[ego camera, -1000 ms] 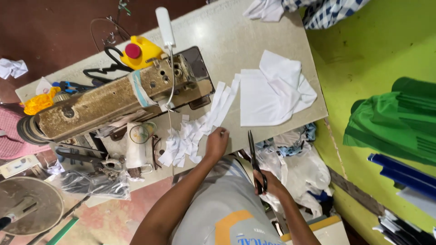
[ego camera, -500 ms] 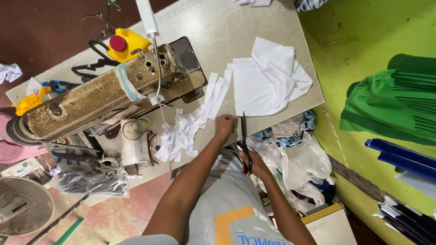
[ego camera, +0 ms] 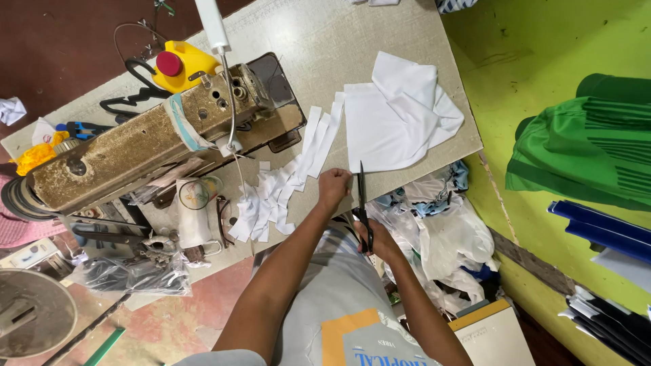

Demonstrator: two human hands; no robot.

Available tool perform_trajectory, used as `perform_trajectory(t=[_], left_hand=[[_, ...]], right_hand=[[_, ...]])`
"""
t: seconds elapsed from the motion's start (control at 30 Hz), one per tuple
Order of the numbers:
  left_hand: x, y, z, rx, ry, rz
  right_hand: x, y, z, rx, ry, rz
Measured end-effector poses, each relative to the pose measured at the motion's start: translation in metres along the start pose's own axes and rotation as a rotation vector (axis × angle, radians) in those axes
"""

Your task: The person uses shears to cut a white piece of fabric into long, narrow strips on a work table. They repeatedly trim the fabric, fold it, and cut additional strips, with a sewing machine visible nearby.

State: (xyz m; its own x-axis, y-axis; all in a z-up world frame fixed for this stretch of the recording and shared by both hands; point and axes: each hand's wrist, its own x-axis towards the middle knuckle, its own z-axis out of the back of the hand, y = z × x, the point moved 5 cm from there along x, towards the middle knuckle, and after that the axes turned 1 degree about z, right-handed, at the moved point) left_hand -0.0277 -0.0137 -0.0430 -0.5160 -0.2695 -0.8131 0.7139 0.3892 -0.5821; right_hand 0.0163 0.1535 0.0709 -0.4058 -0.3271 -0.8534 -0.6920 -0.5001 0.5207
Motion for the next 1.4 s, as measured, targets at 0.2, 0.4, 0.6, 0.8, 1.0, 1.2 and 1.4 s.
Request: perform_trajectory(t=[0.2, 0.4, 0.6, 0.8, 1.0, 1.2, 1.4], left_hand=[[-0.003, -0.005, 0.000, 0.008, -0.007, -0.004], [0.003, 0.002, 0.000, 0.020, -0.023, -0.015], [0.003, 0.000, -0.001, 0.067, -0.029, -0.019], [0.007, 0.003, -0.001, 0.113, -0.031, -0.045], [0.006, 0.002, -0.001, 0.091, -0.010, -0.062], [0.008, 0.005, 0.001, 0.094, -0.006, -0.076], [0.004, -0.001, 0.002, 0.119, 0.003, -0.070]], right_hand=[[0.003, 0.007, 0.000, -0.087, -0.028, -0.035], [0.006, 0.004, 0.004, -0.117, -0.062, -0.042], [0.005, -0.001, 0.003, -0.112, -0.104, -0.032], [-0.002, 0.016, 0.002, -0.105, -0.057, -0.065], [0.016, 0.031, 0.008, -0.106, -0.060, -0.031], [0.028, 0.029, 0.008, -0.170, -0.072, -0.044], [0.039, 0.013, 0.008, -0.101, -0.084, -0.031]])
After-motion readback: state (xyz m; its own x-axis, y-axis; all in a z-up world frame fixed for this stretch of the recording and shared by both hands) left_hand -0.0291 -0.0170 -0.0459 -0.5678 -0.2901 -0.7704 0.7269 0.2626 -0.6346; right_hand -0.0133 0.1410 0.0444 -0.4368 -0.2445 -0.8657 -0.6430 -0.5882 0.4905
